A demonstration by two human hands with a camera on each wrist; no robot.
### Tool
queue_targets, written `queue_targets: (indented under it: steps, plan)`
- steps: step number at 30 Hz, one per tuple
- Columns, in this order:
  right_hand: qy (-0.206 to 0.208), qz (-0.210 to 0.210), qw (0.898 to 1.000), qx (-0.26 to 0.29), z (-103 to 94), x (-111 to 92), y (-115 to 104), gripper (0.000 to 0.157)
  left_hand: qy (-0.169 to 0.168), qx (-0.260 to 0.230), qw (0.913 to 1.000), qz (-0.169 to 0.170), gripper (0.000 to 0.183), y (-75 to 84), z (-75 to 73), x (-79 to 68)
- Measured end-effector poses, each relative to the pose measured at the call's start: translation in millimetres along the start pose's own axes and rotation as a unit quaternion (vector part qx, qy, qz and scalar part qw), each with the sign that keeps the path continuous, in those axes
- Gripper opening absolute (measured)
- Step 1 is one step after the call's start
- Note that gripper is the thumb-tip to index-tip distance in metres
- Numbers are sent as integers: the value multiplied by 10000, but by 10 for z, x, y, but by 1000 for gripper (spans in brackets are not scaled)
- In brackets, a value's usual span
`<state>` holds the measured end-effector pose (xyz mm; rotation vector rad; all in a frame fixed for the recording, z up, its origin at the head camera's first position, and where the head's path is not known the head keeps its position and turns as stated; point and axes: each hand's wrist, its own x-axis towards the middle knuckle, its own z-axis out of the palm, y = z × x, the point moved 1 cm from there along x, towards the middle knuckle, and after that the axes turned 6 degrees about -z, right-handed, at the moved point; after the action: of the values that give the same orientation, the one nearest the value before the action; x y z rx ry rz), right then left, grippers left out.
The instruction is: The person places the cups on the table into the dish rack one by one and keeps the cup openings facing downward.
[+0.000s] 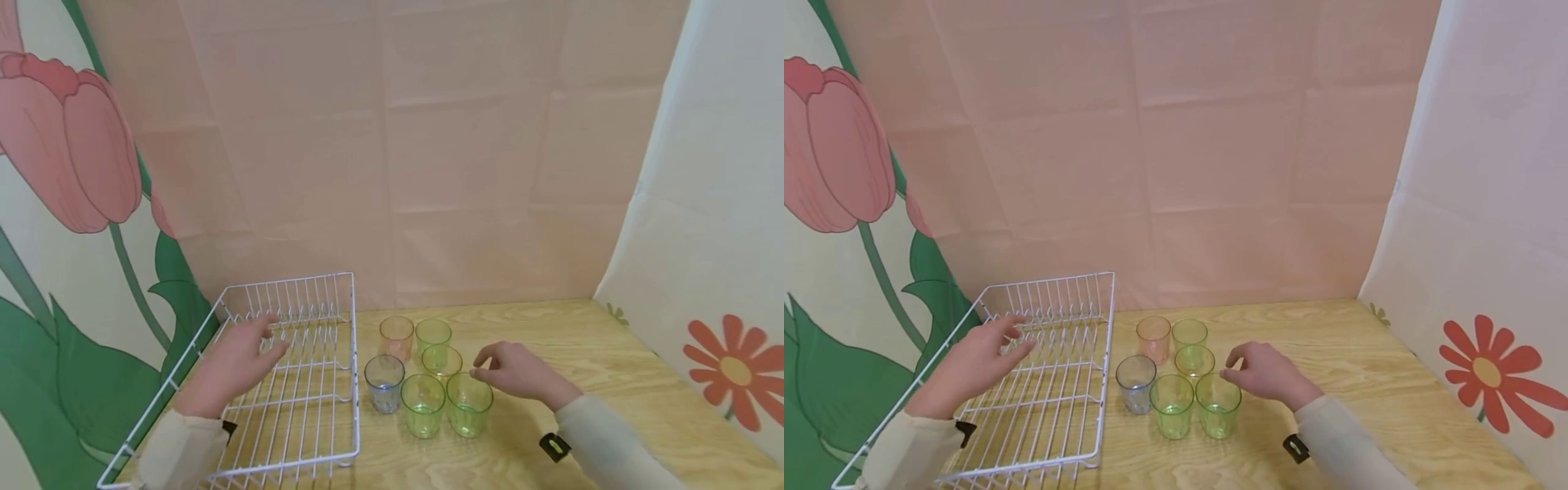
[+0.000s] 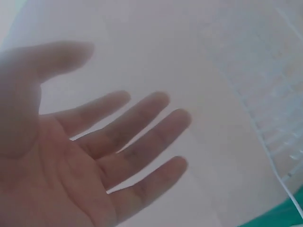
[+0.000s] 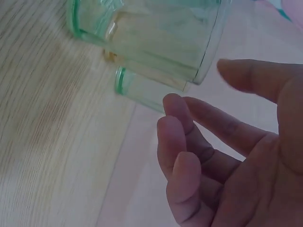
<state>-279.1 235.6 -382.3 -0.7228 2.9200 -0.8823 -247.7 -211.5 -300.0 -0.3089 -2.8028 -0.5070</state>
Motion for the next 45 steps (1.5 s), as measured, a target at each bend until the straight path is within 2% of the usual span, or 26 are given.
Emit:
queue_targets:
  steps: [4,10,16,20,27,32,39,45]
  plan:
    - [-100,-171,9997,140,64,42,-6,18,-45,-116,9998,-125,46,137,-60,-56]
    - [-322,-185,9990,251,132,82,35,14,-144,-421,9984,-354,45,325,-101,-133]
    - [-562,-338,9970,404,75,55,37,15,-85,-725,9959,-536,43,531,-75,-176]
    - [-522,-474,9969,338,18,34,48,14,-159,-1079,9919,-649,42,642,-15,-187]
    - [-35,-686,9975,-151,-135,4,25,15,-43,-1470,9868,-684,39,781,80,-199]
    - [420,-600,9959,-534,-267,-31,-112,17,-34,-1782,9825,-546,31,883,131,-213]
    - [1173,-273,9857,-1178,-368,-61,-391,20,-299,-2159,9754,-322,33,1030,233,-216]
    - [1836,-301,9750,-1211,-370,-67,-662,19,-674,-2306,9707,59,42,1191,363,-155]
